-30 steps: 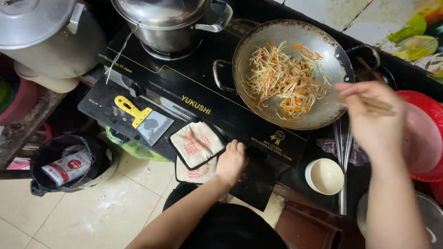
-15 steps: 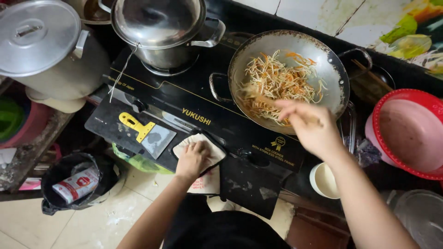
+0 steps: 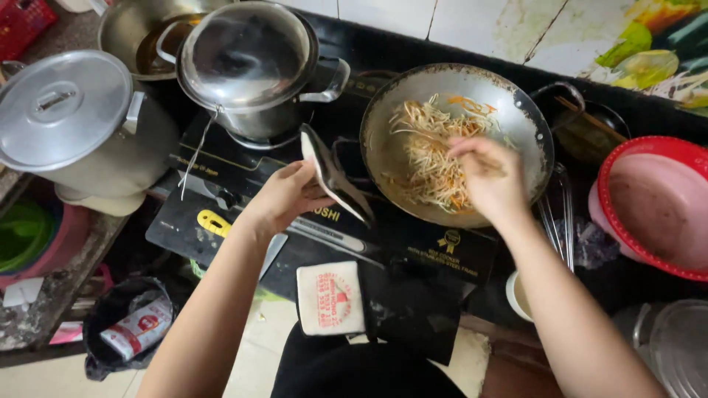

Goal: Stir-frying noodles and vegetables in a pan and transferring them to a bowl.

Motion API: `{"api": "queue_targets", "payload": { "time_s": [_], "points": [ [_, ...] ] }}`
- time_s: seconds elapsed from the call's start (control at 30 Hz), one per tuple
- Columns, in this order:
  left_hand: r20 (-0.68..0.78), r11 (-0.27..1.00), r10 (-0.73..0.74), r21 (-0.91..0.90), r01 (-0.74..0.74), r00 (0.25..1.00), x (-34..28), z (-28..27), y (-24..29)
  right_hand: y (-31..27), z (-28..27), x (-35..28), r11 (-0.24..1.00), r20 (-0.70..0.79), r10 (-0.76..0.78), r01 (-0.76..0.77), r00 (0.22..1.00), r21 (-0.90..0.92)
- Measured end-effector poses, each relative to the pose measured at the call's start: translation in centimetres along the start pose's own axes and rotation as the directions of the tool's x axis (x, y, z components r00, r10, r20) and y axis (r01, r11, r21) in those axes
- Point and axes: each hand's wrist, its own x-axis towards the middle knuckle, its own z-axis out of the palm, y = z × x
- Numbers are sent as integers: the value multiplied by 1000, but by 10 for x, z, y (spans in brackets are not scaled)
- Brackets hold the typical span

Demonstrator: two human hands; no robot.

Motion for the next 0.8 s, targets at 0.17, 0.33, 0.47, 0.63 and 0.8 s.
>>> {"api": "queue_targets", "payload": {
  "time_s": [0.17,0.33,0.47,0.63,0.8],
  "points": [
    [282,994,-62,-71,85,957,7,0,33,-30,12,14,988,10,-6,4,1000,156],
    [414,992,-103,-18,122,904,25,-12,30,-3,6,45,975,-62,213,-216,975,-48],
    [370,986,-148,-23,168,917,47,-13,39,-12,-24,59,996,-126,52,-43,991,74],
    [324,982,-182,3,191,928,38,-10,60,29,-44,59,971,-72,166,-150,984,184],
    [150,967,-105,246,66,983,31,16,60,3,-89,50,994,-191,109,-107,976,18]
  ]
}}
